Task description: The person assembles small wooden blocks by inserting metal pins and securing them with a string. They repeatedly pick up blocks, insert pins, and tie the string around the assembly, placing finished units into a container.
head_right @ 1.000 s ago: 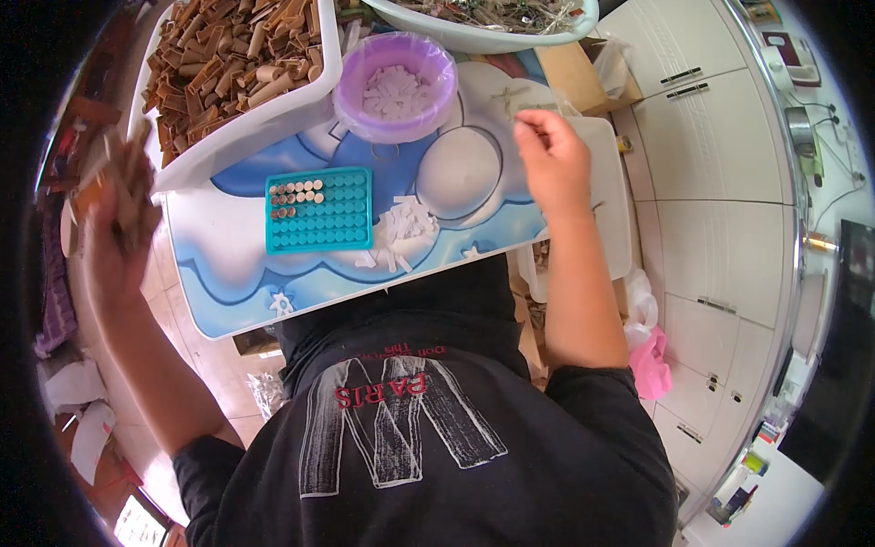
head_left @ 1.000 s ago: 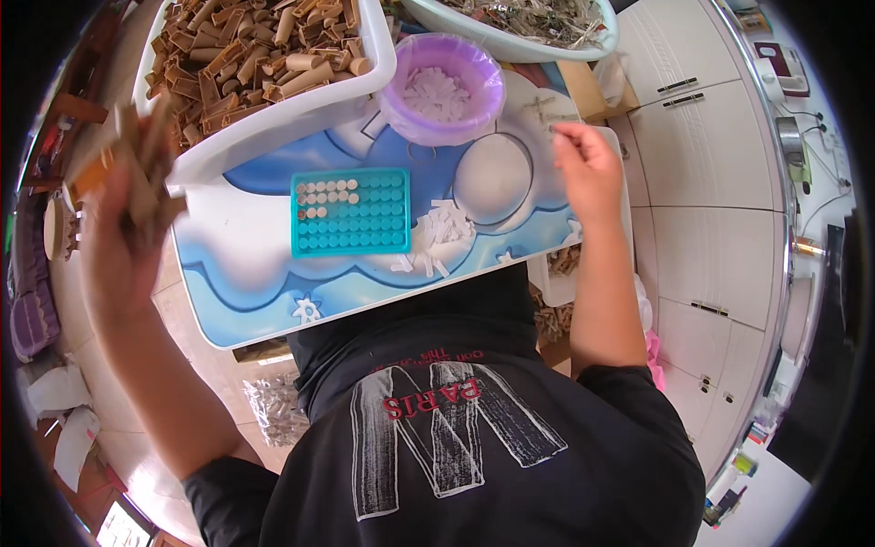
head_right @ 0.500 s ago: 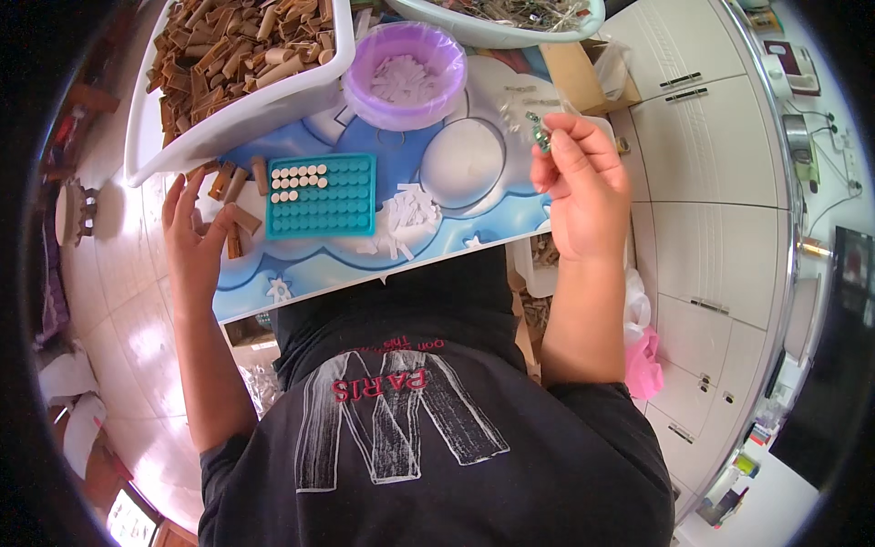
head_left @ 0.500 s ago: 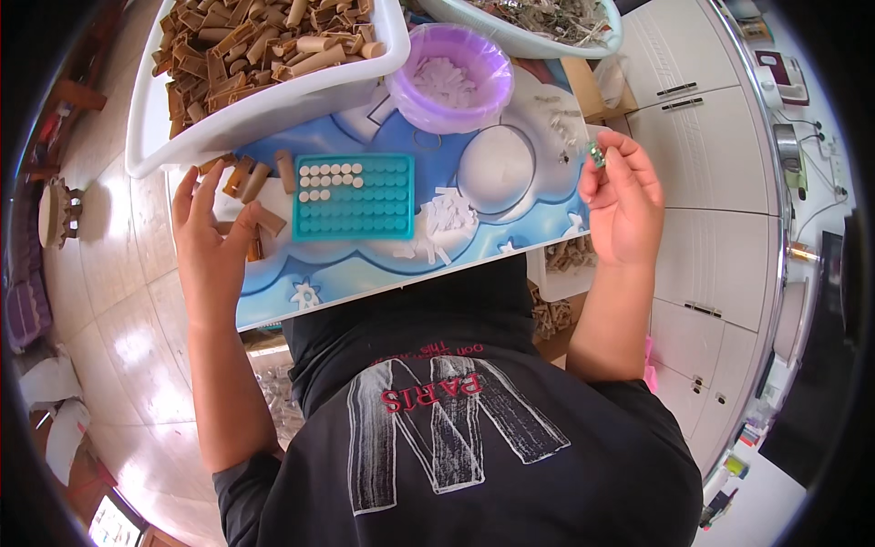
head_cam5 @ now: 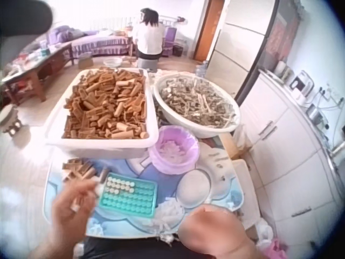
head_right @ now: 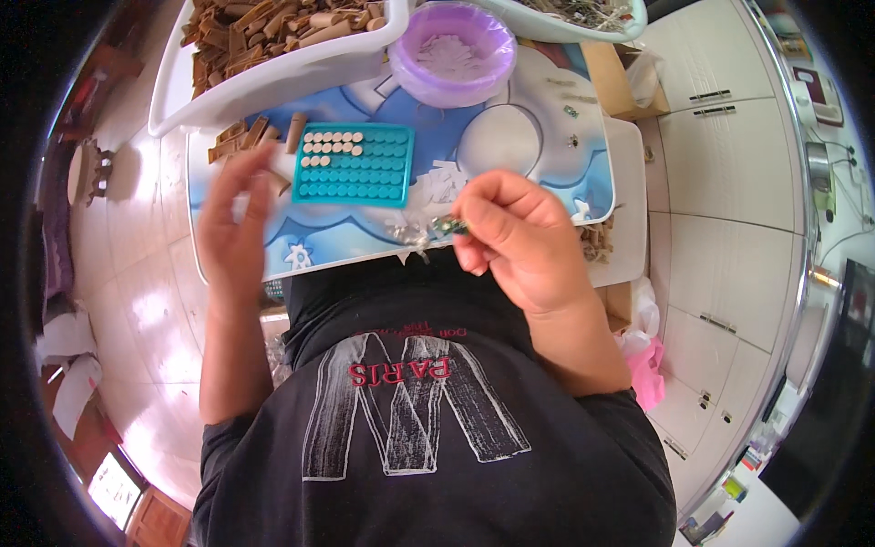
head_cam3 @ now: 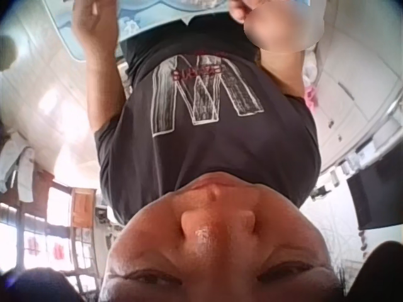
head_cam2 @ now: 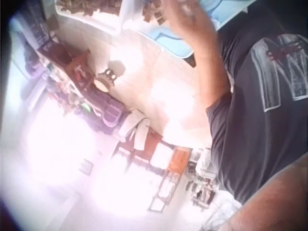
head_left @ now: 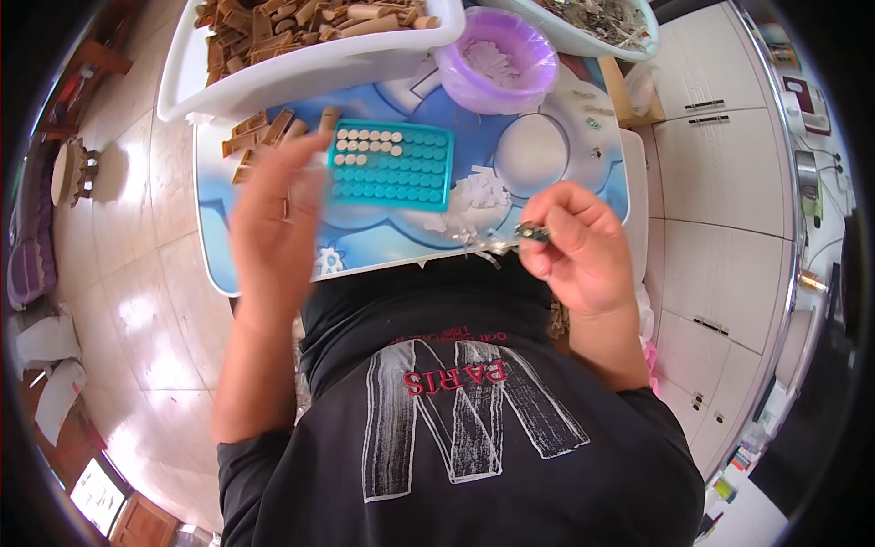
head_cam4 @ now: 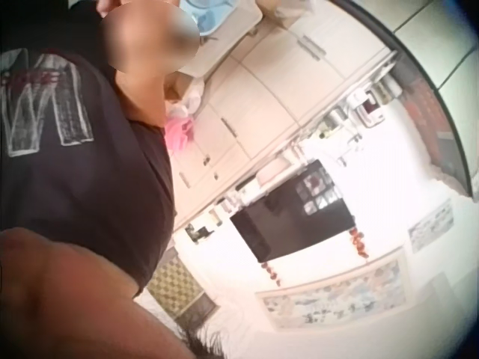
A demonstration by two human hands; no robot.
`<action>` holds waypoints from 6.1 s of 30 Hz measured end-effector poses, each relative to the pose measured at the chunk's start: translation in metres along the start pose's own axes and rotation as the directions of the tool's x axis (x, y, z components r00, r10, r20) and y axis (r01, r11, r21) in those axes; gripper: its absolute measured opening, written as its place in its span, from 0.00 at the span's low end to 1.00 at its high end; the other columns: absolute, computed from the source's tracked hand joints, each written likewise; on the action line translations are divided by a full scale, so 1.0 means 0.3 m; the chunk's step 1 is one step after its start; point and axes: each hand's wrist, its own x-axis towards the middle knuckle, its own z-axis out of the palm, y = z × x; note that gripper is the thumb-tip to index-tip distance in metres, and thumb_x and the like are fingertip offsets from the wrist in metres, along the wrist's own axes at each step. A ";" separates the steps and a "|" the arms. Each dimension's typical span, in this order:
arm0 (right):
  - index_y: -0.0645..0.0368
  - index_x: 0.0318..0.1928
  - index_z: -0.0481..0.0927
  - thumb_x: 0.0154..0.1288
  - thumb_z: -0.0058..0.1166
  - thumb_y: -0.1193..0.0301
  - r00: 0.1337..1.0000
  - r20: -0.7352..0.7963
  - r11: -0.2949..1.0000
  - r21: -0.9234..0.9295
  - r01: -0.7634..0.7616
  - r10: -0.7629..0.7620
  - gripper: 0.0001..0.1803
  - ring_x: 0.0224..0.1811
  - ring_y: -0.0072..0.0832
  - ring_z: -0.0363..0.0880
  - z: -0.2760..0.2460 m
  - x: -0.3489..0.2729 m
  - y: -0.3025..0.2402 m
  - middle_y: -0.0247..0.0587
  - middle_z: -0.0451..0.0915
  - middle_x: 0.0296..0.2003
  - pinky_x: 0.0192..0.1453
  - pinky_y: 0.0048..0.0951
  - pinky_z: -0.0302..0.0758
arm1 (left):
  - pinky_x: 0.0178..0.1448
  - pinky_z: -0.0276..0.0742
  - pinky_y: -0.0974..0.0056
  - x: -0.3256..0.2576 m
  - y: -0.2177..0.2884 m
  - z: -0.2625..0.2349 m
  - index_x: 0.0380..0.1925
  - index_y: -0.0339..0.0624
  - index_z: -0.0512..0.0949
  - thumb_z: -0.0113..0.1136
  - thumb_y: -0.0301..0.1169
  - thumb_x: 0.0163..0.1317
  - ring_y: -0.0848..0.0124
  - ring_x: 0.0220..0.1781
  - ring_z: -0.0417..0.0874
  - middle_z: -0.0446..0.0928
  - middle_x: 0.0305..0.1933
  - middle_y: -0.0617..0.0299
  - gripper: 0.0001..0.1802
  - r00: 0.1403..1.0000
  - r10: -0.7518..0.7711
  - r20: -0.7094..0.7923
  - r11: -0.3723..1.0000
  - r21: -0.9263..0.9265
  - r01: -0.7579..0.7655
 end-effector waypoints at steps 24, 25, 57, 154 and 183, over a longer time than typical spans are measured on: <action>0.64 0.32 0.78 0.54 0.59 0.81 0.793 0.370 0.245 -0.812 0.529 -0.484 0.05 0.22 0.31 0.75 0.106 0.097 0.209 0.42 0.77 0.25 0.24 0.27 0.70 | 0.28 0.63 0.73 -0.203 0.010 0.089 0.49 0.36 0.73 0.49 0.27 0.62 0.79 0.21 0.65 0.72 0.24 0.64 0.15 0.559 -0.361 0.746 -0.085 -0.624 0.777; 0.63 0.31 0.78 0.54 0.60 0.81 0.778 0.376 0.218 -0.816 0.536 -0.504 0.05 0.22 0.31 0.75 0.104 0.100 0.213 0.41 0.76 0.24 0.23 0.28 0.69 | 0.27 0.62 0.74 -0.201 0.010 0.088 0.50 0.36 0.72 0.48 0.28 0.62 0.79 0.21 0.65 0.71 0.24 0.64 0.16 0.557 -0.346 0.755 -0.096 -0.620 0.779; 0.57 0.29 0.77 0.45 0.63 0.77 0.630 0.607 -0.102 -0.755 0.648 -0.485 0.09 0.26 0.35 0.76 0.093 0.113 0.236 0.35 0.78 0.26 0.29 0.33 0.68 | 0.40 0.68 0.75 -0.218 0.018 0.131 0.34 0.38 0.75 0.57 0.32 0.64 0.82 0.36 0.73 0.74 0.29 0.69 0.08 0.642 -0.432 0.634 0.627 -0.301 0.719; 0.56 0.32 0.72 0.40 0.72 0.61 0.825 0.428 0.135 -0.854 0.503 -0.368 0.23 0.21 0.32 0.77 0.187 0.096 0.297 0.34 0.77 0.21 0.25 0.30 0.72 | 0.54 0.76 0.63 -0.207 0.006 0.106 0.49 0.31 0.69 0.42 0.34 0.72 0.67 0.48 0.79 0.76 0.48 0.50 0.16 0.734 -0.599 0.321 0.271 -0.781 0.563; 0.63 0.35 0.72 0.60 0.59 0.76 0.986 0.162 0.814 -0.567 0.121 -0.034 0.09 0.29 0.15 0.75 0.164 0.091 0.341 0.32 0.76 0.29 0.33 0.19 0.73 | 0.59 0.74 0.60 -0.210 0.047 0.103 0.50 0.33 0.66 0.41 0.35 0.72 0.60 0.54 0.77 0.73 0.52 0.47 0.16 0.789 -0.577 0.212 0.231 -0.884 0.407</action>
